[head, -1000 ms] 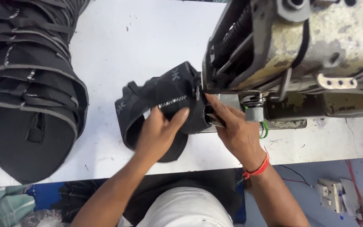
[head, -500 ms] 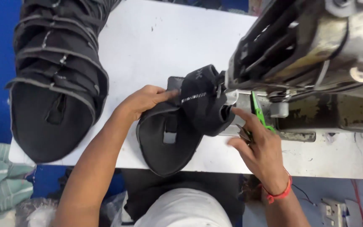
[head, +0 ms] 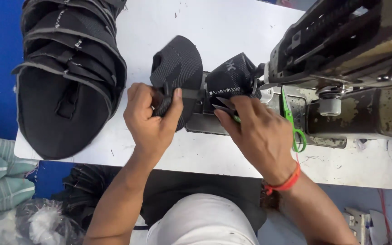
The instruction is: The person operates a sewing machine to stitch black sandals, guiding the straps under the needle and cutting excess thread with green scissors. They repeatedly pick up sandals from a stack, sew them, and place the finished items back on the pile.
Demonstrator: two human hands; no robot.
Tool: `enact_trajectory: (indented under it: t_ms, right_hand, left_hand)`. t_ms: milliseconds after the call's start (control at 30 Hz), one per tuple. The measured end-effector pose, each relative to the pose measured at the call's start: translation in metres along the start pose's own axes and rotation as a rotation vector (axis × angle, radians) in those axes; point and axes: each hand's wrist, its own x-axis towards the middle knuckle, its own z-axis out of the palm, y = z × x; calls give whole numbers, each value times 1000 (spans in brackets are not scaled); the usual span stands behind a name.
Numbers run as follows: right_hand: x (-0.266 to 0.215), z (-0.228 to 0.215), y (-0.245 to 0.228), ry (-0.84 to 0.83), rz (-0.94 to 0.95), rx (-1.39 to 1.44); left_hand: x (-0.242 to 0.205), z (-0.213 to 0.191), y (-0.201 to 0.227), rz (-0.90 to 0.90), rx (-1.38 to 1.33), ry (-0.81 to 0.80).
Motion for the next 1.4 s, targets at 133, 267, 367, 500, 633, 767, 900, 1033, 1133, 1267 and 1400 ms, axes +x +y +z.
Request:
enact_trajectory:
  t_ms: [133, 267, 367, 500, 633, 767, 900, 1033, 1133, 1267, 1400]
  right_hand:
    - [11, 8, -7, 29, -13, -46]
    - [19, 10, -14, 37, -36, -78]
    - [23, 16, -12, 10, -50, -59]
    - [14, 18, -6, -27, 4, -17]
    - [-9, 5, -7, 27, 72, 195]
    - [-32, -2, -4, -3, 139, 243]
    - [-52, 7, 0, 51, 118, 385]
    - [-66, 22, 12, -19, 147, 401]
    - [-67, 30, 25, 47, 156, 322]
    - [-75, 52, 53, 14, 206, 92]
    - [-85, 52, 68, 83, 112, 50]
  left_hand:
    - [-3, -2, 6, 24, 24, -7]
    - [-2, 0, 11, 223, 57, 6]
    - [-9, 4, 11, 236, 53, -43]
    - [-2, -15, 19, 256, 45, -85]
    - [36, -14, 20, 393, 134, 18]
    - [12, 56, -92, 58, 398, -259]
    - [25, 96, -46, -713, -51, -770]
    - [11, 108, -33, -1017, -1071, -710]
    - [-25, 105, -19, -982, -1312, -510]
    - [-80, 111, -5, -1040, -1502, -326]
    - [-75, 110, 7, -1077, -1535, -239]
